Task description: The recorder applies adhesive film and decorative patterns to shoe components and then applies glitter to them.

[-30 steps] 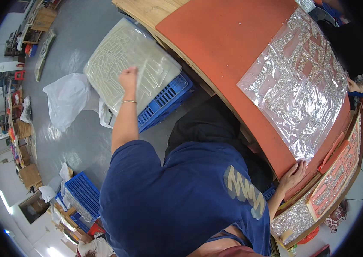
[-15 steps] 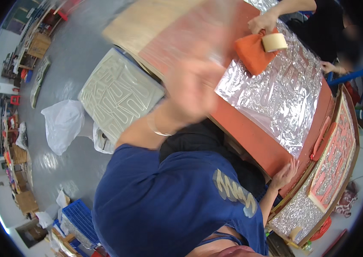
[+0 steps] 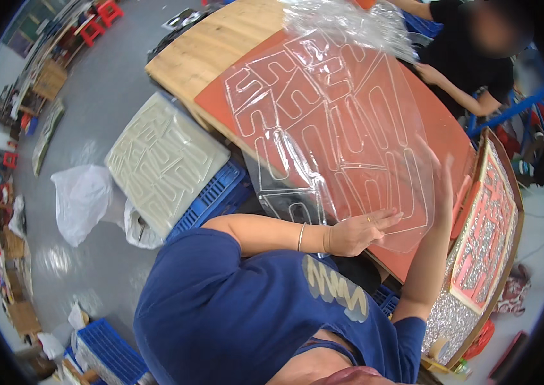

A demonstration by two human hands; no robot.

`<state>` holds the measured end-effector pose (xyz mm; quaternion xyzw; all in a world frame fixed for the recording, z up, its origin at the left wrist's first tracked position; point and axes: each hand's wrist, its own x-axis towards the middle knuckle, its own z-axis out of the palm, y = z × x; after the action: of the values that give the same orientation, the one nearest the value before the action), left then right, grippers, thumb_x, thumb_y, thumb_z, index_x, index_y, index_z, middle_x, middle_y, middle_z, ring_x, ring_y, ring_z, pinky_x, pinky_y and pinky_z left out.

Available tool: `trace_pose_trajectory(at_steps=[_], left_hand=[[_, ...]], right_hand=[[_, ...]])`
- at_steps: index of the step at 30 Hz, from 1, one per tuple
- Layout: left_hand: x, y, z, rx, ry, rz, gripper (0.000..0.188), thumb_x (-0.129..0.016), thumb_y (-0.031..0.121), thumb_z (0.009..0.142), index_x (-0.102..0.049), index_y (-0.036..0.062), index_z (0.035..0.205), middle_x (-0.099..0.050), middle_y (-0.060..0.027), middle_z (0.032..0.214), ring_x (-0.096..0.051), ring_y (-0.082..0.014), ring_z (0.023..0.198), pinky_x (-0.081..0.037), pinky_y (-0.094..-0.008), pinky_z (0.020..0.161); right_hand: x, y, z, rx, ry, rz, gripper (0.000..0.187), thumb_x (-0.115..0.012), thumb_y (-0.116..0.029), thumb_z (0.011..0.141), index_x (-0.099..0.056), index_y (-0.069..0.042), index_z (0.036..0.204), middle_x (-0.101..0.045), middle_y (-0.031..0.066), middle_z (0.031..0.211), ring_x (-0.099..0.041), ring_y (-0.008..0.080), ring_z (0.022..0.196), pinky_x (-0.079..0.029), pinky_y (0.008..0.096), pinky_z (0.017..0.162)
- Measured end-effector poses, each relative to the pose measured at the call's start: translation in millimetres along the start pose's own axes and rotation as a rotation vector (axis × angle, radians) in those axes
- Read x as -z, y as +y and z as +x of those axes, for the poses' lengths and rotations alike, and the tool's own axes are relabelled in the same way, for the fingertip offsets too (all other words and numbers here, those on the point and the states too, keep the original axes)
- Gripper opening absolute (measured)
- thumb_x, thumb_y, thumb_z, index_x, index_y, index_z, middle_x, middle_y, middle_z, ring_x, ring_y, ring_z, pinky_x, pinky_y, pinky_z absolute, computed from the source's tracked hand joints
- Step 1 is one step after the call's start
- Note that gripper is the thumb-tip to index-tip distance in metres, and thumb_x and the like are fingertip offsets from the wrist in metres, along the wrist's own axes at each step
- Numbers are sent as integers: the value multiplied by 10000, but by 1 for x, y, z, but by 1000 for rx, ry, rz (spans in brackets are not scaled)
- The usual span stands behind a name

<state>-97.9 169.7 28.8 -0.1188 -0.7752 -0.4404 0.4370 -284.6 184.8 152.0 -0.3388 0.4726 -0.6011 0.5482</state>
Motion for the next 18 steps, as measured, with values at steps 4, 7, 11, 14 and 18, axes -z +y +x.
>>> trace_pose_trajectory(at_steps=[4,7,11,14,18], left_hand=[[-14,-5,16,-12,-126,45,153,-534,37,880,-463,38,1015,-330,-261,1440,-326,-454,1324,-318,-528,1061],[-29,2,10,97,-297,463,354,-568,123,860,-476,20,1186,-274,-254,1470,-291,-429,1348,-274,-561,1066],[-37,-2,-32,224,-447,607,521,-561,171,843,-435,24,1326,-261,-246,1474,-267,-404,1367,-236,-619,1046],[-14,3,-23,175,-621,666,510,-506,185,867,-424,50,1353,-285,-229,1469,-281,-396,1361,-235,-645,1032],[34,-18,-11,253,-985,548,469,-458,123,882,-433,54,1345,-336,-202,1445,-292,-354,1369,-219,-677,1020]], right_hand=[[10,-36,35,-73,-169,-231,646,-474,-381,930,-315,10,1418,-490,242,1314,-505,296,1201,-376,394,1016],[35,-23,49,-70,75,-685,543,-522,-153,859,-400,35,1354,-598,213,1156,-601,300,1048,-449,396,926],[69,-3,38,-130,362,-626,410,-489,-56,842,-475,68,1232,-643,190,986,-650,288,858,-539,392,752],[105,11,11,-78,514,-290,365,-473,-34,846,-485,76,1194,-647,186,947,-653,267,804,-561,385,702],[147,62,-9,-28,727,-105,317,-469,-16,855,-494,78,1156,-638,174,943,-646,246,784,-560,384,667]])
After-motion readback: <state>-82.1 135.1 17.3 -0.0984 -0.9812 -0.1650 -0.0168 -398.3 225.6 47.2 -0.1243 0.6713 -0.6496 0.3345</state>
